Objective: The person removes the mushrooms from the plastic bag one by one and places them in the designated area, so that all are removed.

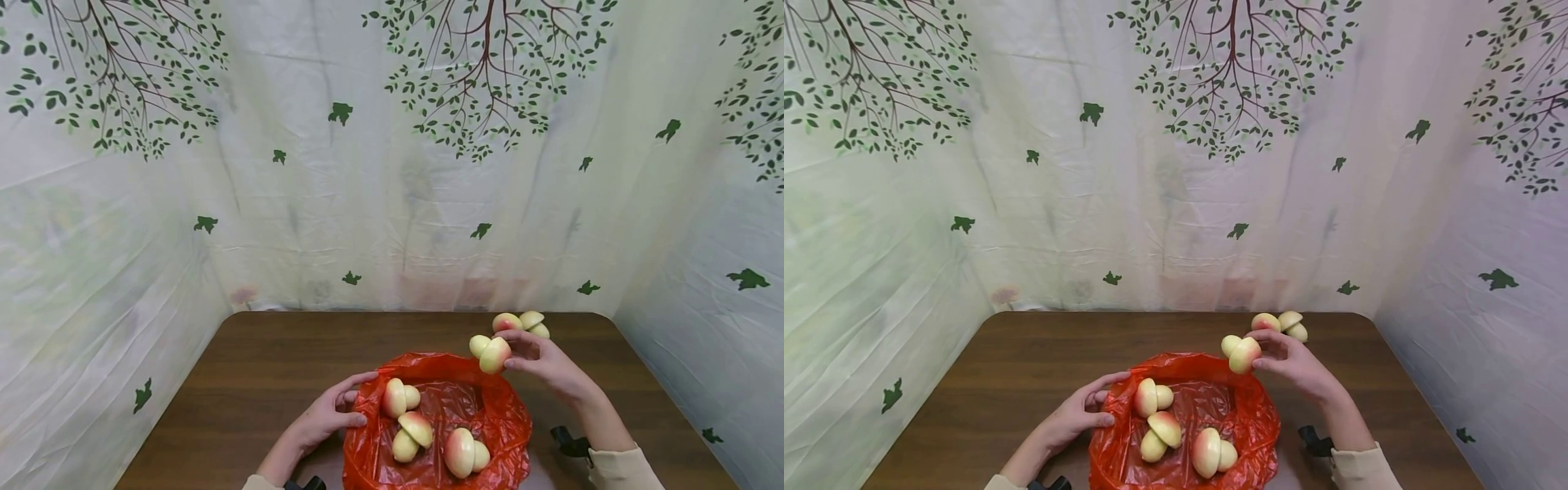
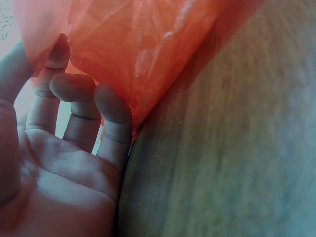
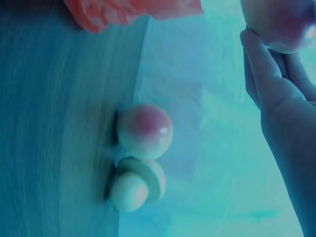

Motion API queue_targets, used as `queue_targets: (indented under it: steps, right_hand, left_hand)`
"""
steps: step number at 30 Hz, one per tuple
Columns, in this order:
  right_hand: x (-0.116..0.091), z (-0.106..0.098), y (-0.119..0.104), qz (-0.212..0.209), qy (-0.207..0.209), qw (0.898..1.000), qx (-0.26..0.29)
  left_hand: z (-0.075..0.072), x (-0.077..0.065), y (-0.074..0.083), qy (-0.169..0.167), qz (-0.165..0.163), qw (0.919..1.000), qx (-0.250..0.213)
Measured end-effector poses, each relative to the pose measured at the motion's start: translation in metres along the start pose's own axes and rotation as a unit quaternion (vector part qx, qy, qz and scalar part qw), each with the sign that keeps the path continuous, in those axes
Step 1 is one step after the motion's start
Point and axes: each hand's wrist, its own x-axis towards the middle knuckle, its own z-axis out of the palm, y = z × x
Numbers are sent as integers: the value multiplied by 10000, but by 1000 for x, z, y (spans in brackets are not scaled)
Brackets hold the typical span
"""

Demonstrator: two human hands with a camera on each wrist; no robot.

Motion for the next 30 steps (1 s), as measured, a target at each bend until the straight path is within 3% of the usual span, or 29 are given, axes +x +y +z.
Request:
queue_targets:
  steps: [5, 14, 30]
  right_hand:
    - [-2, -8, 1, -196, 221, 9996, 22]
    - [-11, -21, -2, 364, 857, 9950, -365]
    - [-24, -55, 1, 507, 1473, 9848, -770]
  left_hand:
    - [0, 0, 1, 30, -52, 10000, 22]
    - [-1, 1, 0, 66, -117, 9999, 41]
    - [-1, 2, 0, 79, -122, 9998, 102]
